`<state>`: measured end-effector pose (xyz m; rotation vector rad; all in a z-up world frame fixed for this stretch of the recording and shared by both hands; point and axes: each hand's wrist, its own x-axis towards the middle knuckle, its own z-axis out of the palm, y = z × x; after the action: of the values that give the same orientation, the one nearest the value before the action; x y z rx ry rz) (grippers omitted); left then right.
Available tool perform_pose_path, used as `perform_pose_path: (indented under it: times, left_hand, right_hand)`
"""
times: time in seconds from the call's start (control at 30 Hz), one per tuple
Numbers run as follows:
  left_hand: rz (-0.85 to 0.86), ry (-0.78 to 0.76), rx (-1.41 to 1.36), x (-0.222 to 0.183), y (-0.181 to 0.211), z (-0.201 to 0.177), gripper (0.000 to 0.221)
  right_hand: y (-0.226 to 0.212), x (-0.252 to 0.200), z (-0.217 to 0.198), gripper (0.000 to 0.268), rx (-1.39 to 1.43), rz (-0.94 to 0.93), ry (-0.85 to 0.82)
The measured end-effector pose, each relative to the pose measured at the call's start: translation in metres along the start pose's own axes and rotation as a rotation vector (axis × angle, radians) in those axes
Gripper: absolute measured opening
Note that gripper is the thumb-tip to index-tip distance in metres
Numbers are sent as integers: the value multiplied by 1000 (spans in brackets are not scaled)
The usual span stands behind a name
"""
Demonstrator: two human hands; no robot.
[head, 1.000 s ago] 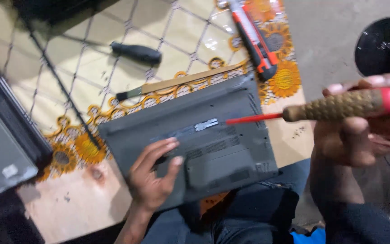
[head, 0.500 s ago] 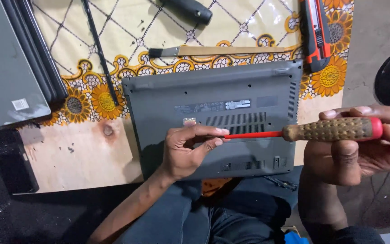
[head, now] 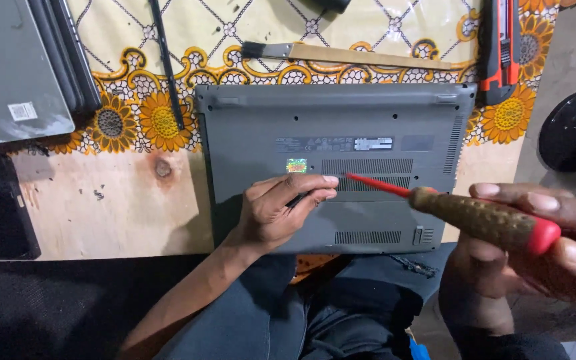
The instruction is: The person is reassembling a laptop by placing the back cover and securing it with screws using a manual screwdriver.
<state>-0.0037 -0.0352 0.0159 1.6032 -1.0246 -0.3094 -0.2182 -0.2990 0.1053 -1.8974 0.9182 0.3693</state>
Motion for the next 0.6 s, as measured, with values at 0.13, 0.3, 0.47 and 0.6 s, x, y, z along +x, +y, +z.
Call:
perform_pose_path:
  times: [0.13,0.3,0.47,0.6]
  left_hand:
    - [1,16,13,-3,-3,-3,28]
    - [-17,55,23,-7,-8,-3,20]
    - [-53,13,-91,-5,-6,-7,18]
    - [-51,-7,-94,-11,-12,-6,18]
  right_hand:
    - [-2,-19,40,41,156,173,123]
    - [-6,-23,93,63,1307,-568,280]
    - [177,24,47,47,1413,-618,66]
    - [90,7,49,42,966,-535,214]
